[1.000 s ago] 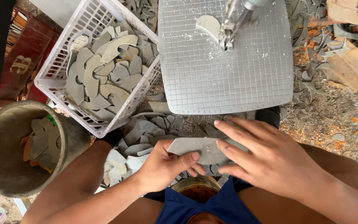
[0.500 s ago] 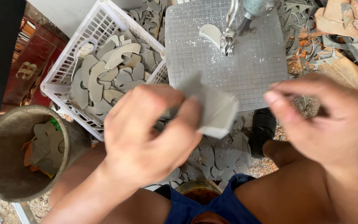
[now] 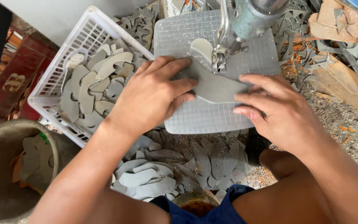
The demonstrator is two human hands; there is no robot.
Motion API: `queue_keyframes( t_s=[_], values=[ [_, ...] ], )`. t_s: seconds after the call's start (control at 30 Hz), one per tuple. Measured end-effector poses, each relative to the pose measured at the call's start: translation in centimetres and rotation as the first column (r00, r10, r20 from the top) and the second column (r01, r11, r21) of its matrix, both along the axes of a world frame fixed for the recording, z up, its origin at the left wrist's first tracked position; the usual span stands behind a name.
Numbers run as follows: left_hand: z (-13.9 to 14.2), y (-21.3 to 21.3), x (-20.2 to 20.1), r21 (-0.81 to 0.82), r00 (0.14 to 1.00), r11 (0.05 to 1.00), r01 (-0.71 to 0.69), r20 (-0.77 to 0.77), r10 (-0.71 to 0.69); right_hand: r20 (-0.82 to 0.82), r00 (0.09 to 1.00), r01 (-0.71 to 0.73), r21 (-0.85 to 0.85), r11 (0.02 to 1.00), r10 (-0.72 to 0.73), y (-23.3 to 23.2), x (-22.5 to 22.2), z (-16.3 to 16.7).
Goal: The person uses a drill press with a cutting attachment to cut curved shapes from grey rubber pieces. They repeatedly pick up pieces, position them under the cutter, and guide them through the cut, then place the finished pieces into a white basket.
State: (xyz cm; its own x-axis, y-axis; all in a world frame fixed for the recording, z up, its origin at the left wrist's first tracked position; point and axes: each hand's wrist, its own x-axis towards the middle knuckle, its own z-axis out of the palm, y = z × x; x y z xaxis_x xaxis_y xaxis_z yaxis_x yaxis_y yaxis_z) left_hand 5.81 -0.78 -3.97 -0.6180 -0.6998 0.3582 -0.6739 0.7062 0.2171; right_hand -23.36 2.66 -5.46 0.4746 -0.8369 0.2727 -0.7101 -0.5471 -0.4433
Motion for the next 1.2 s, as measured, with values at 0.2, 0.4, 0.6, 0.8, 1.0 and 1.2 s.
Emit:
queue_keyframes(
  t_s=[0.2, 0.4, 0.6, 0.8, 1.0, 1.2],
  values=[
    [-0.8, -2.7, 0.7, 0.000, 0.993, 0.998, 0.071, -0.091, -0.070, 0.048, 0.998, -0.042, -0.031, 0.999, 0.044, -2.5, -0.7, -0.6],
    [-2.2, -3.1, 1.2, -0.009, 0.986, 0.999, 0.052, -0.156, -0.053, 0.077, 0.997, -0.019, -0.053, 0.998, 0.023, -3.2, -0.8, -1.2],
    [-2.2, -3.1, 1.0, -0.015, 0.988, 0.999, 0.038, -0.146, -0.040, 0.078, 0.996, -0.035, -0.035, 0.999, 0.038, -3.5, -0.6, -1.2],
    [-2.3, -3.2, 0.9, -0.007, 0.987, 1.000, 0.031, -0.157, -0.031, 0.085, 0.996, -0.028, -0.028, 0.999, 0.030, -3.3, -0.7, -1.0],
    [-2.0, -3.0, 0.7, -0.006, 0.989, 1.000, 0.027, -0.148, -0.027, 0.076, 0.997, -0.014, -0.082, 0.997, 0.020, -3.5, -0.8, -1.3],
    [-1.9, -2.8, 0.4, -0.027, 0.991, 1.000, 0.011, -0.132, -0.015, 0.084, 0.996, 0.010, -0.090, 0.996, -0.002, -3.9, -1.1, -1.3]
  ],
)
